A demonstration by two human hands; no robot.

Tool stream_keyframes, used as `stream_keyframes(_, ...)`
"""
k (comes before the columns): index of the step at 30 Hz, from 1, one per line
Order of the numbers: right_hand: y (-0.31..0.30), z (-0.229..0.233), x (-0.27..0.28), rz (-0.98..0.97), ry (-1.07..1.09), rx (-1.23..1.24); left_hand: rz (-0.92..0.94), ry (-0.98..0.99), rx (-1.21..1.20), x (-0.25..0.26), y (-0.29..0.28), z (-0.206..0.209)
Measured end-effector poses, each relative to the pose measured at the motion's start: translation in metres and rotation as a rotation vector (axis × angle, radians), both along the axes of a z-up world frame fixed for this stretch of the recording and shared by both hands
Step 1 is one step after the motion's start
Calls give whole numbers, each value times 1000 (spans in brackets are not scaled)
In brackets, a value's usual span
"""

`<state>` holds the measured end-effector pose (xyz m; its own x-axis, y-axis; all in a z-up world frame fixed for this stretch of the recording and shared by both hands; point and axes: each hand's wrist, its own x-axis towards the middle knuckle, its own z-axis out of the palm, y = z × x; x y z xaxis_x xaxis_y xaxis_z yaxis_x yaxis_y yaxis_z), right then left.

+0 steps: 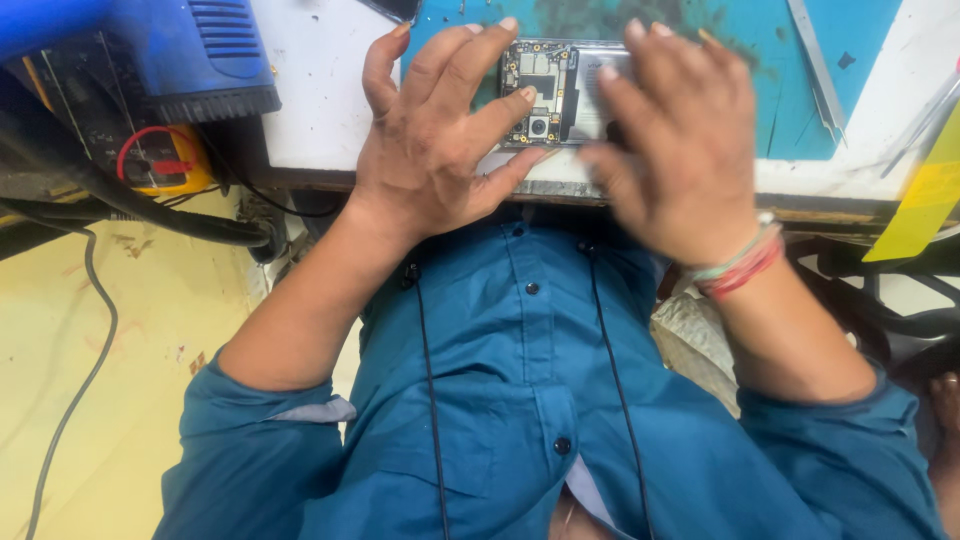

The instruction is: The person uses a metal prying tool to separate and remove a component from a disassembled smartphone chassis. They then use a red screwdriver to unscrew and remove a small metal bracket from the device's internal frame.

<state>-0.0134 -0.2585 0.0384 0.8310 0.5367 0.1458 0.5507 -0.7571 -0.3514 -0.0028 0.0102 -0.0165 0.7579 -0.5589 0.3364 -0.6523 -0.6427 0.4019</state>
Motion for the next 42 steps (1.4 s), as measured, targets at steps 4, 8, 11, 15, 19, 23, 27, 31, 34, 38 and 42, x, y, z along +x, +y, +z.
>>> stream_keyframes(4,0,-19,-12,63,35,-124,-17,35,-22,2,-2,4)
stream_keyframes(8,-2,-30,-16,45,66,-176,-17,39,-19,3,-2,5)
stream_keyframes(11,-1,-36,-18,21,91,-179,-19,53,-17,3,-2,4)
stream_keyframes(15,4,-34,-17,14,90,-197,-24,57,-25,3,-1,4)
stream_keyframes(19,2,-12,-4,61,-42,-159,-9,8,-10,4,-2,5)
stream_keyframes(23,5,-1,10,-116,-71,151,-7,2,-32,2,-1,2)
stream_keyframes(27,18,-11,25,-190,-23,283,-14,4,-32,0,0,3)
stream_keyframes(31,25,-14,34,-154,-34,348,-22,12,-54,1,0,3)
stream_keyframes(34,28,-10,35,-116,-119,254,-27,18,-62,1,1,1)
stream_keyframes(38,27,-4,34,-59,-211,94,-25,21,-48,1,1,-1)
stream_keyframes(42,24,-3,39,-61,-56,202,-32,34,-37,0,2,-2)
